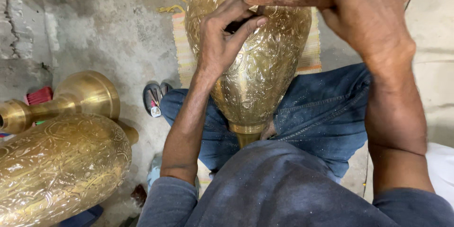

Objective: The person sits cross-legged on the floor with a large brass vase held between their legs and engraves ornate floral patterns into its surface. They hold a small chisel against the metal with one hand and strike it with a wooden mallet in the other, repositioning the chisel repeatedly to work different areas of the pattern.

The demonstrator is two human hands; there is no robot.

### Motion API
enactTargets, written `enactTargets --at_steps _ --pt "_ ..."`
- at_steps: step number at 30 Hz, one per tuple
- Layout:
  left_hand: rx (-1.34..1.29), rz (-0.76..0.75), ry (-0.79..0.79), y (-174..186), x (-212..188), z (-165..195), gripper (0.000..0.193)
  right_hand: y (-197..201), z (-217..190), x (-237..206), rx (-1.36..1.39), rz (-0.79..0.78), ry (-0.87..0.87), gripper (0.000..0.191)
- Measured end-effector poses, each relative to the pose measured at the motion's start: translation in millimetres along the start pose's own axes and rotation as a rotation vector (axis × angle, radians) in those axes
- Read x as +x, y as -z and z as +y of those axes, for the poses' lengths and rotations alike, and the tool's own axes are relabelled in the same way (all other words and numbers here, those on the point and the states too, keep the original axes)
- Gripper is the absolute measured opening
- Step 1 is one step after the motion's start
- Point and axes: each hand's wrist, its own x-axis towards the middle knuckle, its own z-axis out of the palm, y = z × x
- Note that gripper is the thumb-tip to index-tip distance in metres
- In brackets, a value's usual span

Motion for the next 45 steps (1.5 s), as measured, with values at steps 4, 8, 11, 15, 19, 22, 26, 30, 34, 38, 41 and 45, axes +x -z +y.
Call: enactTargets --at_steps 4,8,11,15,19,22,26,30,34,38,41,45 --pt "-0.079 0.012 -0.036 -5 -2 -7 0.037 1 -6 4 0.229 -0.033 -0.182 0.011" --pt "0.016 -0.027 0.043 -3 0 -8 0.027 13 -19 10 -0.189 -0.006 0.127 0.016" --pt "-0.042 -0.010 0.035 -1 -3 -3 0.040 16 -34 15 0.124 -0.019 -0.163 0.007" --pt "-0.019 -0.005 -0.018 0 0 -2 0.032 22 -36 16 0.023 -0.044 -0.068 0.012" --pt "-0.036 -0.005 -0.015 2 0 0 0.039 12 -20 5 0.150 -0.015 -0.081 0.010" --pt "-0.079 -0.025 -0.004 4 1 1 0.038 1 -3 -2 0.345 -0.057 -0.285 0.029" --pt "-0.043 -0.016 -0.039 4 -1 1 0.033 -3 7 -3 0.311 -0.002 -0.322 0.033" --pt "-0.109 -0.017 -0.005 3 -3 -5 0.039 0 -5 0 0.572 0.050 -0.460 0.029" --pt "-0.003 -0.050 0.016 0 1 -10 0.021 11 -15 3 0.339 0.005 -0.248 0.026" --pt "-0.038 -0.030 -0.006 3 -3 -7 0.041 14 -20 6 0.781 0.202 -0.505 0.023" --pt "-0.081 -0.040 -0.039 3 1 -5 0.039 15 -21 6 0.623 0.099 -0.438 0.021" --pt "-0.098 -0.044 -0.024 3 1 0 0.039 19 -18 5 0.431 0.084 -0.274 0.018"
